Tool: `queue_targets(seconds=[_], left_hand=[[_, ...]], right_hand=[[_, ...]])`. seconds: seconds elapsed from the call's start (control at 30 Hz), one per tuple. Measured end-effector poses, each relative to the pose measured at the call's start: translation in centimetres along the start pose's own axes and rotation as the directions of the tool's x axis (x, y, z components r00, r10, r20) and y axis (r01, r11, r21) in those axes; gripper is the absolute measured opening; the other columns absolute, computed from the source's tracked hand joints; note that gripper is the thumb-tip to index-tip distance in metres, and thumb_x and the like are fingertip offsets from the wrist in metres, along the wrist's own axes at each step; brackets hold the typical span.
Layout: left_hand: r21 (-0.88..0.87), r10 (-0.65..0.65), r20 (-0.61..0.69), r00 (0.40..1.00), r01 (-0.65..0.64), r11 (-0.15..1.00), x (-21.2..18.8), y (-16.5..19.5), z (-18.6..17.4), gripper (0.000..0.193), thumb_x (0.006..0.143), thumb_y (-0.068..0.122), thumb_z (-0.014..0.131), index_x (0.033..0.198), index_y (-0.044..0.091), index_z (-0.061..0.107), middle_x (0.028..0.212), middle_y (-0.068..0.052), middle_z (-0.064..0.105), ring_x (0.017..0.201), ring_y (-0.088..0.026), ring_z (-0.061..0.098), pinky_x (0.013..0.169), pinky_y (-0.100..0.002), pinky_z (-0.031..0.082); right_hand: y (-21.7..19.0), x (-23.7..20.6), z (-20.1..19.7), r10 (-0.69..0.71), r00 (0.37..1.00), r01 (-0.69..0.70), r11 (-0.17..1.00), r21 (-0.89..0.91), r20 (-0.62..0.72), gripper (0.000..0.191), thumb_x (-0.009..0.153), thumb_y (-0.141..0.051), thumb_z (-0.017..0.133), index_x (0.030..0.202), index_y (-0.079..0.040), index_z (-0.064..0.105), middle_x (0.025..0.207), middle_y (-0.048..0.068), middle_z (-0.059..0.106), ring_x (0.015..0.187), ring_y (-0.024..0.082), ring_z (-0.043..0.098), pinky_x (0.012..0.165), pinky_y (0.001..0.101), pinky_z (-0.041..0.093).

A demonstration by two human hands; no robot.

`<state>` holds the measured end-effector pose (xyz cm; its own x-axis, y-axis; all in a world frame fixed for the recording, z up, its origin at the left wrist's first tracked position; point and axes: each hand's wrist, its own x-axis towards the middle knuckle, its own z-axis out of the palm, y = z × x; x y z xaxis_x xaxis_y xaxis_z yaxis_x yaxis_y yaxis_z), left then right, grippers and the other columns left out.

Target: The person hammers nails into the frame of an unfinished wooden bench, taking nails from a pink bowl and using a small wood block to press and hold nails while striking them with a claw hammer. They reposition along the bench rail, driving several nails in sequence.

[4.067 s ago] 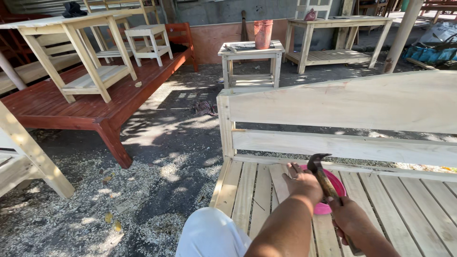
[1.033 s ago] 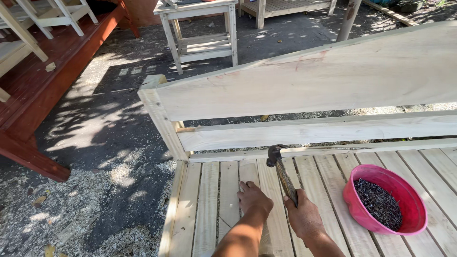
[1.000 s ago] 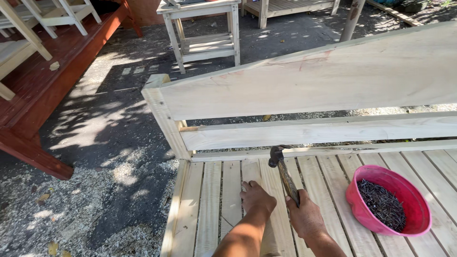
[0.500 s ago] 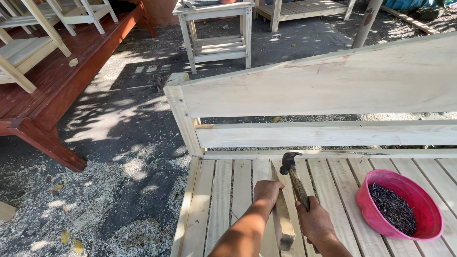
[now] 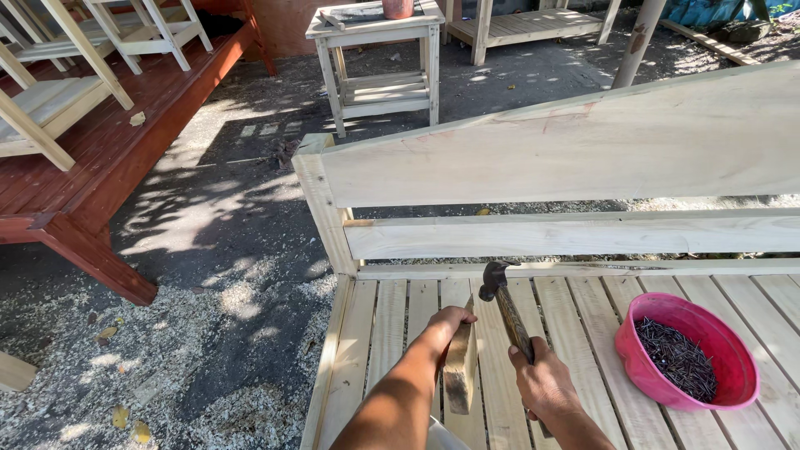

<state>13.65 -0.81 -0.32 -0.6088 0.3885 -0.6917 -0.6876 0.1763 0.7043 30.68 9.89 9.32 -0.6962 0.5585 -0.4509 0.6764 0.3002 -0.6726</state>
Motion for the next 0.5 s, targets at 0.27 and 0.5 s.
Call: queue_targets(seconds=[0.27, 0.5], left_hand=[[-0.176, -0.020, 0.127, 0.992, 0.042, 0.984, -2.4, 4.6, 0.5, 0.041, 0.093, 0.047, 0.060, 0.111, 0.010, 0.059, 0.109, -0.010, 0.056, 0.095, -0.031, 0.063, 0.083, -0.055, 0.058], [-0.491, 0.159, 0.205, 0.966, -0.039, 0.870, -1.8, 5.0, -0.5, 0.053, 0.093, 0.038, 0.038, 0.134, 0.010, 0.057, 0.105, -0.009, 0.048, 0.094, -0.038, 0.065, 0.080, -0.061, 0.065]], right_hand=[[-1.0, -1.8, -0.5, -0.007, 0.999, 0.002, 0.992, 0.127, 0.041, 0.033, 0.101, -0.038, 0.056, 0.109, -0.006, 0.055, 0.068, 0.009, 0.056, 0.051, 0.020, 0.056, 0.046, 0.0401, 0.050], [-3.0, -2.6, -0.4, -0.076, 0.996, 0.064, 0.977, 0.205, 0.049, 0.032, 0.101, -0.039, 0.054, 0.111, -0.008, 0.053, 0.069, 0.008, 0.054, 0.049, 0.020, 0.053, 0.046, 0.0399, 0.049]])
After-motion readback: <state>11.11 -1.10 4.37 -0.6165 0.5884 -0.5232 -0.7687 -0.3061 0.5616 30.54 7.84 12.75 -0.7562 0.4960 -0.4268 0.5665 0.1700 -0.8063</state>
